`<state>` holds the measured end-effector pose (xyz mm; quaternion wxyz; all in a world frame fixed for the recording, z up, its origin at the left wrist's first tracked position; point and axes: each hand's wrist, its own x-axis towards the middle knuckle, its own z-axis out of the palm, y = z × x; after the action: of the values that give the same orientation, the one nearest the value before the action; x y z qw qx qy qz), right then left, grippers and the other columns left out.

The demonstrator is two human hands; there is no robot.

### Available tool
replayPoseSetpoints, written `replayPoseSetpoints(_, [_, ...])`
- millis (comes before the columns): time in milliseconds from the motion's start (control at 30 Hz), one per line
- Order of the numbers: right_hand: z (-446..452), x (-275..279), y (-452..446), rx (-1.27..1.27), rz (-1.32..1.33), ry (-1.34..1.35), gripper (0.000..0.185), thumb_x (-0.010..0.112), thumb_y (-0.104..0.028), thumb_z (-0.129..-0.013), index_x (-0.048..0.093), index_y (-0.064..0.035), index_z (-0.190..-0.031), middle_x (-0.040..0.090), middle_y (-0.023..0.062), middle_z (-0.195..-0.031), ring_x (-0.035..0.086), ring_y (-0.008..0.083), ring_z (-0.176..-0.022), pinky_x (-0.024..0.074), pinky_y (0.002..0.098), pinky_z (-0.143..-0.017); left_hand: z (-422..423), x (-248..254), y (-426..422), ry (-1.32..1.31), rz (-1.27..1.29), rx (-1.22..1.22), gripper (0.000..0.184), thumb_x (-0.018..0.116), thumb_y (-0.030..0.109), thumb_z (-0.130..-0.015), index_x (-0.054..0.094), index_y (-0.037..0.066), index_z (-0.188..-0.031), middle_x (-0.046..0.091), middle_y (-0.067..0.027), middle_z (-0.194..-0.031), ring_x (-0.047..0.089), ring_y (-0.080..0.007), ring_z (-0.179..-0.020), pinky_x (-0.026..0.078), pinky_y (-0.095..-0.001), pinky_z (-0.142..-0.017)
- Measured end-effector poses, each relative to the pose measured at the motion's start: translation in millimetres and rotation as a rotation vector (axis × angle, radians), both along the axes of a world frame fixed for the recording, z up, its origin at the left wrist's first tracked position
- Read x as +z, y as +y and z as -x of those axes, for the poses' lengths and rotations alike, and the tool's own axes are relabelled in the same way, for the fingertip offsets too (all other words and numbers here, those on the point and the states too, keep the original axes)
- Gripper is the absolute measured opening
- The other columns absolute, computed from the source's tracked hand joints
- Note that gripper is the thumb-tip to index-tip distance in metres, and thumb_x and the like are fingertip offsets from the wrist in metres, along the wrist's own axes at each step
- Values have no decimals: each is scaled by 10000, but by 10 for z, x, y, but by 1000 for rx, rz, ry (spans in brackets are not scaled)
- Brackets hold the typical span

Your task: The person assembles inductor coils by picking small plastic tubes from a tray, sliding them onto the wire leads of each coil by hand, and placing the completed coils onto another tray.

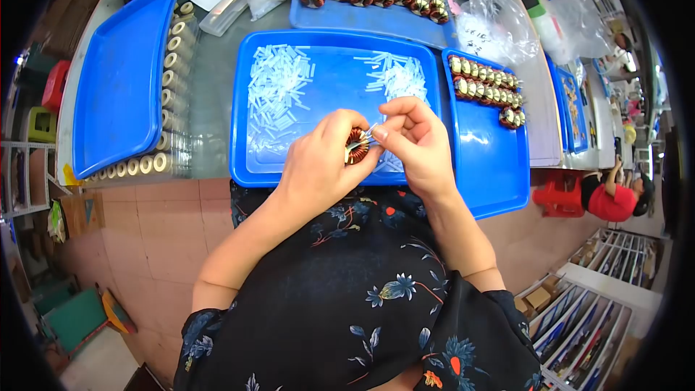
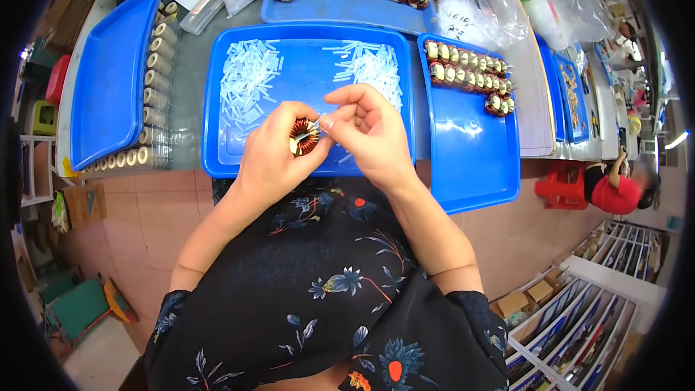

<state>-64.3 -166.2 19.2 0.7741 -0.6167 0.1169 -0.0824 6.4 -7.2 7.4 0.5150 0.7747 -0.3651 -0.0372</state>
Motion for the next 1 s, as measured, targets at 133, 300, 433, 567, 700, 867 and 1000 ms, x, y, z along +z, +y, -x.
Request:
replayPoseSetpoints(133, [144, 285, 272, -113, 607, -29, 227, 717, 27, -808, 650, -19, -1021, 684, 37, -827, 594, 61, -671, 465, 229, -563, -19, -28, 24, -85, 51, 18, 332, 776, 200, -802, 568, 51, -1015, 647, -140, -887, 665, -345, -743, 533, -411, -612])
replayPoseSetpoints(300, [86, 192, 368, -139, 1257, -726, 328, 724, 89, -688, 680, -59, -977, 632, 38, -756, 598, 180, -600, 486, 284, -526, 12, -17, 5, -134, 69, 43, 320, 778, 203, -808, 577, 48, -1003, 641, -123, -876, 657, -326, -712, 525, -398, -593])
replayPoseSetpoints(433, [91, 161, 301, -123, 1187, -608, 266, 721, 57, -763, 665, -32, -1006, 651, 37, -761, 574, 125, -583, 456, 257, -517, -31, -100, 19, -85, 81, 33, 364, 798, 205, -789, 577, 44, -1029, 644, -132, -901, 665, -329, -740, 537, -397, -627])
replayPoseSetpoints(567, [12, 155, 70, -245, 503, -145, 281, 697, -35, -873, 607, 6, -1135, 673, 38, -938, 515, 25, -647, 406, 178, -571, -66, 0, 3, -52, 113, 20, 377, 804, 192, -787, 578, 38, -1048, 650, -142, -938, 679, -328, -787, 547, -395, -669])
replayPoseSetpoints(700, [-13, 144, 28, -63, 279, 8, 274, 691, -61, -897, 603, 10, -1146, 654, 14, -920, 505, -2, -698, 410, 168, -608, -15, -46, -11, 19, 151, 15, 478, 811, 185, -787, 511, 11, -1116, 659, -175, -884, 696, -338, -756, 551, -401, -641])
replayPoseSetpoints(867, [-39, 101, -20, 19, 146, 78, 265, 669, -56, -915, 604, 2, -1166, 657, 16, -900, 599, 44, -761, 470, 184, -665, -8, -98, -6, 27, 119, -17, 451, 798, 181, -799, 503, 31, -1105, 668, -167, -836, 703, -330, -739, 555, -399, -623])
replayPoseSetpoints(1000, [-61, 86, -62, 66, 55, 66, 270, 673, -50, -918, 592, 16, -1167, 675, 32, -890, 616, 59, -765, 481, 189, -681, -18, -30, 3, 15, 86, -14, 409, 795, 196, -805, 529, 42, -1074, 671, -167, -823, 701, -332, -718, 551, -403, -605])
